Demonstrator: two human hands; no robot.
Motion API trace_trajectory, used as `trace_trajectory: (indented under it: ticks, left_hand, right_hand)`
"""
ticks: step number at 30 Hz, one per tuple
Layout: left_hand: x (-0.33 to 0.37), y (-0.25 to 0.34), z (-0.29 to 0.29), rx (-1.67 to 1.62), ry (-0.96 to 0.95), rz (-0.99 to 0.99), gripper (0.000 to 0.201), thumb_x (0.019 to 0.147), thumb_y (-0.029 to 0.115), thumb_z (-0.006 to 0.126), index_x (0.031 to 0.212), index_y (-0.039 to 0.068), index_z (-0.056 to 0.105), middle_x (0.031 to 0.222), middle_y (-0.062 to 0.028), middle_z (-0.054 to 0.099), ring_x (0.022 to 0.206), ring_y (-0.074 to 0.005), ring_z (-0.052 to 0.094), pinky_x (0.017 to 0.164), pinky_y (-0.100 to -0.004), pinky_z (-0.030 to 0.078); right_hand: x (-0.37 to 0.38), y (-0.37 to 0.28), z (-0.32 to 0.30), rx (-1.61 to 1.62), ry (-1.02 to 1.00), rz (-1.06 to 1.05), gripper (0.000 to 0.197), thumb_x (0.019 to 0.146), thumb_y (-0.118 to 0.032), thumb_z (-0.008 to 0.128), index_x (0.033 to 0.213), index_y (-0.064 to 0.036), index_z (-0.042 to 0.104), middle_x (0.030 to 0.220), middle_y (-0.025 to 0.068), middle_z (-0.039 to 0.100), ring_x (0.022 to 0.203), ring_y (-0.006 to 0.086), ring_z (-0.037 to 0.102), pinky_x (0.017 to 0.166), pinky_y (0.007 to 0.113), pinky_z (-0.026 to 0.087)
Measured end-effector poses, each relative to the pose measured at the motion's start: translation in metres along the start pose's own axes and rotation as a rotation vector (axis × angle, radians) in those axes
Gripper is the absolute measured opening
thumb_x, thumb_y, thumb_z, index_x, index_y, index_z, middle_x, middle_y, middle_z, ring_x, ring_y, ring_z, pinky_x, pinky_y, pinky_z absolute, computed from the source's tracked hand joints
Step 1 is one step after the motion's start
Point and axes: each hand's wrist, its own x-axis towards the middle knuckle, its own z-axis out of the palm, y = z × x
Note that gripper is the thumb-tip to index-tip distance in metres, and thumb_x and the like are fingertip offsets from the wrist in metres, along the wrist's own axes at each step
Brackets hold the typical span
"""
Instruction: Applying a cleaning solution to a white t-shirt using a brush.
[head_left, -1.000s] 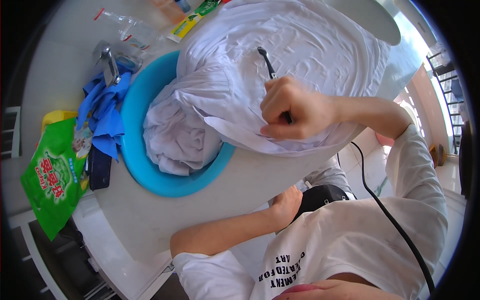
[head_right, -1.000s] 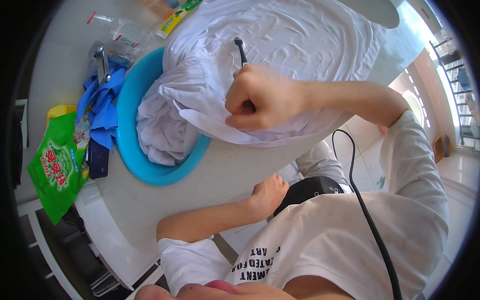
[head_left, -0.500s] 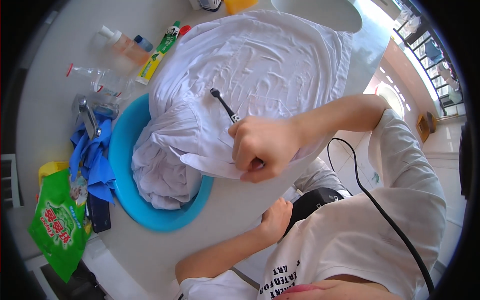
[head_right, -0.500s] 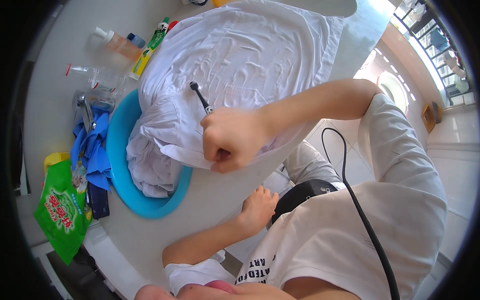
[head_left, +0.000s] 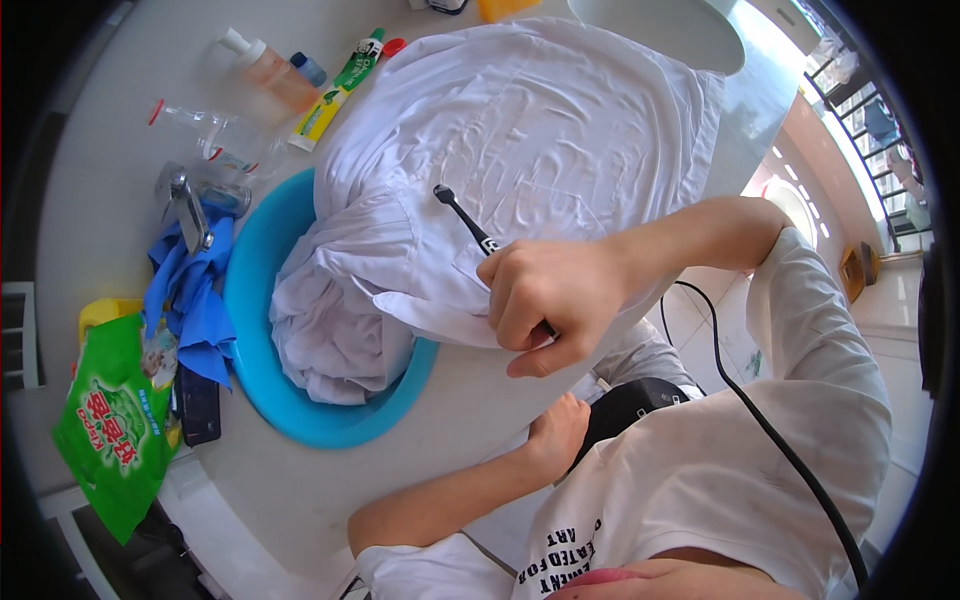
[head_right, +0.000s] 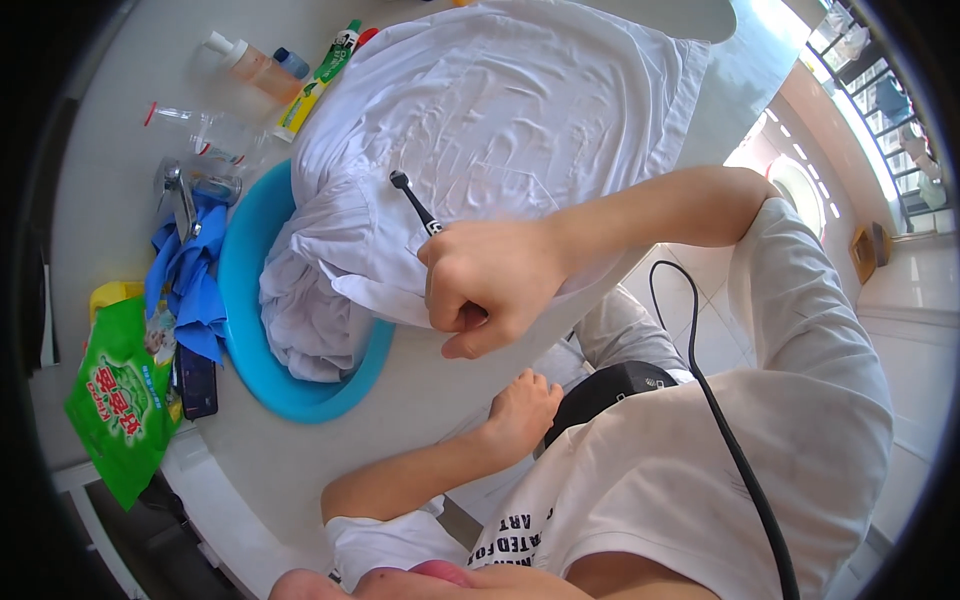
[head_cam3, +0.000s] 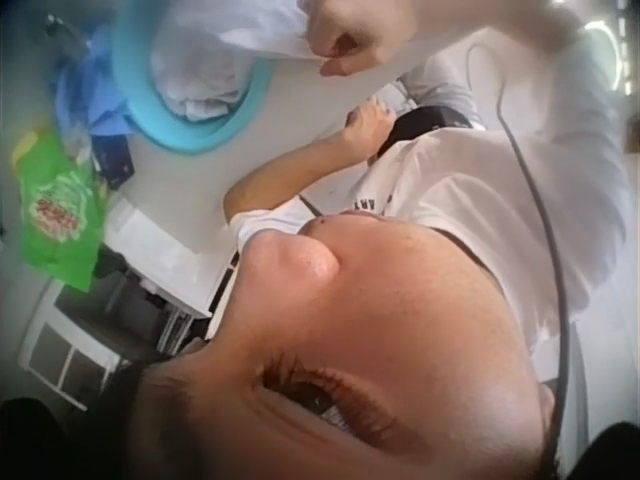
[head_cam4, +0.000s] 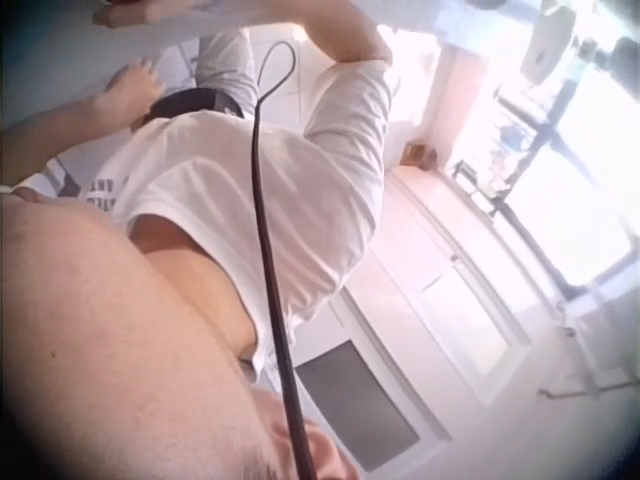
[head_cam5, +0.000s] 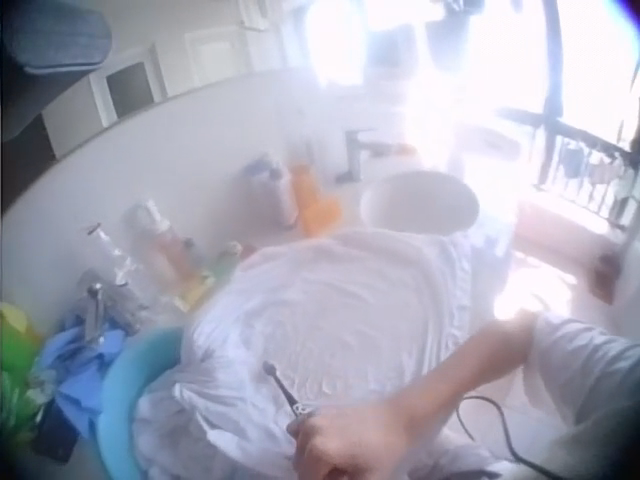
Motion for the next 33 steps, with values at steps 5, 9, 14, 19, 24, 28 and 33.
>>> trace_trajectory:
  ticks: [5,9,14,19,24,28,33]
  left_hand:
    - [0.0,0.001,0.0,-0.01,0.0,0.002,0.036,0.088,0.033,0.07,0.114,0.01,0.062,0.11,-0.0105,0.064,0.109,-0.0247,0.059,0.089,-0.0341,0.051]
    - [0.002,0.001,0.003,0.006,-0.01,-0.011,0.028,0.09,0.026,0.066,0.113,0.01,0.062,0.109,-0.0108,0.064,0.107,-0.0239,0.059,0.086,-0.0319,0.053]
    - [0.005,0.0,0.008,0.021,0.005,0.002,0.029,0.09,0.027,0.066,0.113,0.009,0.062,0.109,-0.011,0.064,0.107,-0.0242,0.059,0.086,-0.0314,0.053]
    - [0.002,-0.002,-0.002,0.002,-0.013,0.0,0.036,0.088,0.032,0.071,0.114,0.01,0.062,0.109,-0.0108,0.064,0.108,-0.0251,0.059,0.086,-0.0315,0.054]
    - [0.003,0.0,0.003,0.035,0.021,0.015,0.039,0.087,0.035,0.072,0.115,0.01,0.061,0.109,-0.0106,0.064,0.108,-0.025,0.059,0.086,-0.0318,0.055]
    - [-0.001,-0.003,-0.002,0.022,-0.001,0.025,0.041,0.087,0.037,0.072,0.115,0.01,0.061,0.108,-0.0106,0.064,0.107,-0.0249,0.059,0.084,-0.0317,0.055]
    - [-0.002,-0.001,-0.004,0.006,-0.01,0.017,0.042,0.087,0.04,0.072,0.115,0.01,0.061,0.108,-0.0104,0.064,0.107,-0.0252,0.059,0.086,-0.0327,0.053]
  right_hand:
    - [0.001,0.005,-0.013,-0.053,0.026,0.111,0.043,0.078,-0.013,0.068,0.048,-0.0091,0.037,0.046,0.0025,0.04,0.045,0.027,0.039,0.053,0.037,0.032]
    - [0.004,0.003,-0.013,0.006,-0.039,-0.043,0.038,0.077,-0.018,0.067,0.048,-0.0045,0.047,0.044,0.0091,0.043,0.044,0.0302,0.042,0.048,0.042,0.032]
    - [-0.002,-0.004,-0.011,-0.095,-0.104,0.052,0.046,0.079,-0.016,0.069,0.047,-0.0077,0.038,0.046,0.0054,0.042,0.045,0.0293,0.04,0.052,0.038,0.032]
    - [0.007,0.001,-0.021,-0.083,-0.03,0.186,0.045,0.079,-0.018,0.07,0.046,-0.0074,0.041,0.046,0.0063,0.042,0.045,0.0297,0.042,0.048,0.04,0.032]
    - [0.001,-0.018,-0.009,-0.064,-0.084,0.131,0.041,0.077,-0.025,0.068,0.047,-0.004,0.05,0.045,0.0101,0.045,0.043,0.0327,0.044,0.046,0.042,0.033]
    - [0.005,-0.012,-0.016,-0.247,-0.005,0.352,0.046,0.079,-0.022,0.071,0.048,-0.0076,0.041,0.048,0.0056,0.044,0.049,0.0301,0.047,0.048,0.04,0.033]
    - [0.0,-0.008,0.0,-0.01,0.012,0.204,0.042,0.076,-0.02,0.073,0.049,-0.0088,0.043,0.049,0.0045,0.046,0.05,0.0298,0.043,0.056,0.038,0.035]
